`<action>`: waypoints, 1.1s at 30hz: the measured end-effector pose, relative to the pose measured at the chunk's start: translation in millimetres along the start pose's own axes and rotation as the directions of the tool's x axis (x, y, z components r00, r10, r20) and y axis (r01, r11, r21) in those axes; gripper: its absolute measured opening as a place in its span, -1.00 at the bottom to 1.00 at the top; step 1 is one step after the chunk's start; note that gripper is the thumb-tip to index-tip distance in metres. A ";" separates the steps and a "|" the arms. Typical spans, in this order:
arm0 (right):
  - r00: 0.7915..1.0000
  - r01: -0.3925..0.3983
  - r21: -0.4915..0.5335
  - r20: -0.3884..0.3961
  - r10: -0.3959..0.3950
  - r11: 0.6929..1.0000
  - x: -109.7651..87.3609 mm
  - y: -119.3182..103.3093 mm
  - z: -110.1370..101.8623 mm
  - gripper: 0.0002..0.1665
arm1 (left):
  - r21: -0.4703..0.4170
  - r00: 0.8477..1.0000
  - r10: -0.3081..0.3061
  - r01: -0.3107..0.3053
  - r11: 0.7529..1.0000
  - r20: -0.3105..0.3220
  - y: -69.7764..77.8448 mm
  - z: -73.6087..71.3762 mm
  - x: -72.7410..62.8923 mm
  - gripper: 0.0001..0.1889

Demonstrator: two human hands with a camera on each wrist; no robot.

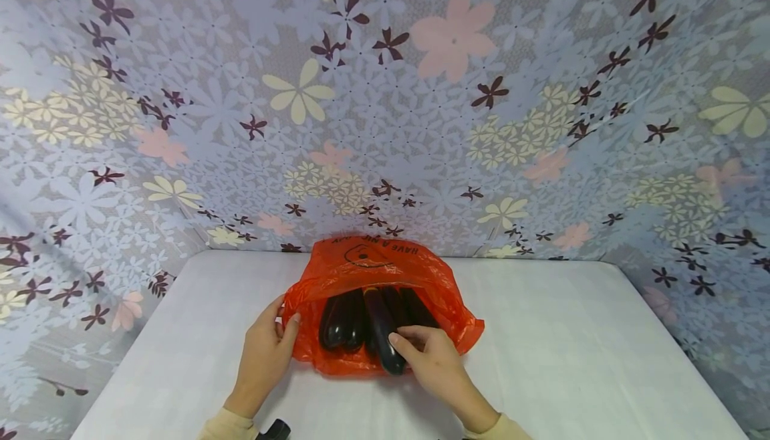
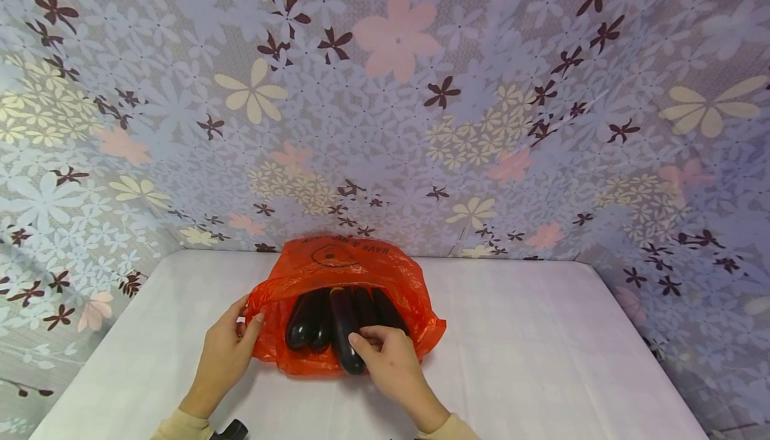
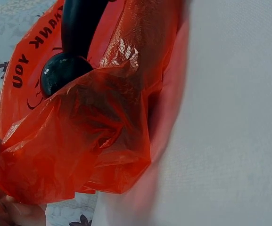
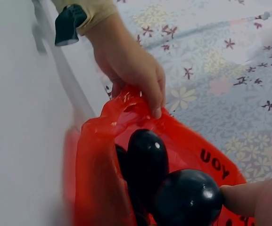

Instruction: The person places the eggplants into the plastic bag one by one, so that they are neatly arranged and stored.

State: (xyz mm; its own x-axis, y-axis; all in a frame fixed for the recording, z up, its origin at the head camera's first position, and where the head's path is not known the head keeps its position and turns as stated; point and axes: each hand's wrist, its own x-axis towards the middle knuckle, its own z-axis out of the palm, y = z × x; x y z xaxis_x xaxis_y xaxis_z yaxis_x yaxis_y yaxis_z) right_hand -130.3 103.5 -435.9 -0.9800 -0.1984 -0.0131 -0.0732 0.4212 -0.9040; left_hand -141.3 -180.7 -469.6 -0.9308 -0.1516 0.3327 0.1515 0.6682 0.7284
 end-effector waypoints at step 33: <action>0.993 -0.020 -0.105 -0.119 0.007 0.994 38.6 4.1 28.1 -0.50 | -0.003 1.000 -0.008 0.008 1.000 0.004 2.2 1.3 -2.2 -0.53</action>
State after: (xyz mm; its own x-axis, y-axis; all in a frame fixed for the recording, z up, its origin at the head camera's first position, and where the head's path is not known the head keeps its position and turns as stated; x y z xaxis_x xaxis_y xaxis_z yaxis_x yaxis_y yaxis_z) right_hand -163.2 72.7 -452.1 -0.9956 -0.0884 0.0313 -0.0726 0.5157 -0.8537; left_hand -139.4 -178.0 -469.4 -0.9333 -0.1537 0.3246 0.1454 0.6649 0.7326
